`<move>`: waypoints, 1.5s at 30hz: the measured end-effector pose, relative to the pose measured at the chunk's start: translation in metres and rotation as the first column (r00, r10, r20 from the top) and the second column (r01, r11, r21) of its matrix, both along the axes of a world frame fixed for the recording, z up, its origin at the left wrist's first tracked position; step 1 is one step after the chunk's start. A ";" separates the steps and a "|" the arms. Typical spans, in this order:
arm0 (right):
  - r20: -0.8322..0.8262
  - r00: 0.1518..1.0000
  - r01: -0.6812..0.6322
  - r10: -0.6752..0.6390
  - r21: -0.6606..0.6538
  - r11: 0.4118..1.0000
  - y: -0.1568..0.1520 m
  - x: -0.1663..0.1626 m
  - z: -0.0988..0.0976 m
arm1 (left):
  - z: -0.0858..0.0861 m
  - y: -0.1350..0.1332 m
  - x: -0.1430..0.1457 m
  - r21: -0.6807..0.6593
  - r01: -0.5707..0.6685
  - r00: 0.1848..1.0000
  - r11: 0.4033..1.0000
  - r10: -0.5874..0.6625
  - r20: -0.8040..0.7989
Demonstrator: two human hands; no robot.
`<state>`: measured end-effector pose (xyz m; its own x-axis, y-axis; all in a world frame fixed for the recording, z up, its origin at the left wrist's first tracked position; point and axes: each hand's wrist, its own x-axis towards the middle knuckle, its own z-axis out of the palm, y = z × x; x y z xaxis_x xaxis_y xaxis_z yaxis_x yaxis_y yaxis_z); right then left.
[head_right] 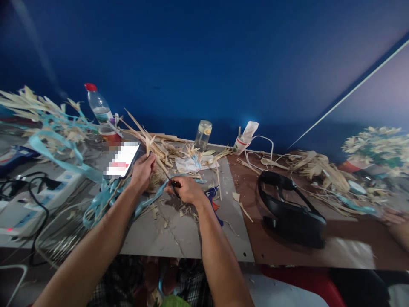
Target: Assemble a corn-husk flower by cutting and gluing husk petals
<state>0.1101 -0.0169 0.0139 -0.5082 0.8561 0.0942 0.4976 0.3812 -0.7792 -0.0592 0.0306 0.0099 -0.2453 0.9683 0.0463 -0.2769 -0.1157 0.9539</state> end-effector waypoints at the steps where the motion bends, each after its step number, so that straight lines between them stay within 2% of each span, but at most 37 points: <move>1: 0.008 1.000 0.005 -0.005 0.005 1.000 0.000 0.001 0.001 | 0.001 -0.001 0.000 -0.002 -0.002 1.000 1.000 0.002 0.010; 7: 0.040 0.997 0.058 -0.060 0.039 0.998 0.000 0.002 0.002 | 0.007 -0.005 0.004 -0.049 -0.004 0.993 0.999 0.009 0.116; 11: 0.041 0.995 0.083 -0.086 0.069 0.994 0.001 0.002 0.001 | 0.007 -0.005 0.005 -0.029 0.008 0.987 1.000 -0.003 0.163; 23: -0.050 0.993 0.110 -0.108 0.043 0.993 0.005 -0.005 -0.014 | 0.005 -0.006 0.007 -0.004 0.038 0.998 0.999 -0.038 -0.054; 33: -0.062 0.992 0.115 -0.111 0.063 0.991 0.000 -0.007 -0.008 | 0.005 -0.004 0.006 0.021 0.036 0.997 0.999 -0.034 -0.070; 38: -0.083 0.982 0.174 -0.170 0.047 0.984 0.002 -0.010 -0.010 | -0.001 -0.003 0.008 0.031 0.084 0.991 0.996 -0.080 -0.104; 42: -0.094 0.970 0.229 -0.226 0.022 0.973 0.003 -0.010 -0.011 | -0.001 -0.004 0.010 0.030 0.087 0.996 0.996 -0.088 0.002; 45: -0.010 0.960 0.281 -0.281 0.031 0.959 0.003 -0.010 -0.010 | 0.004 -0.006 0.009 0.018 0.079 0.992 0.997 -0.080 0.098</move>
<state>0.1000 -0.0141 0.0043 -0.2469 0.9609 0.1255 0.5843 0.2509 -0.7718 -0.0502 0.0242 0.0139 -0.1715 0.9844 0.0394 -0.3784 -0.1027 0.9199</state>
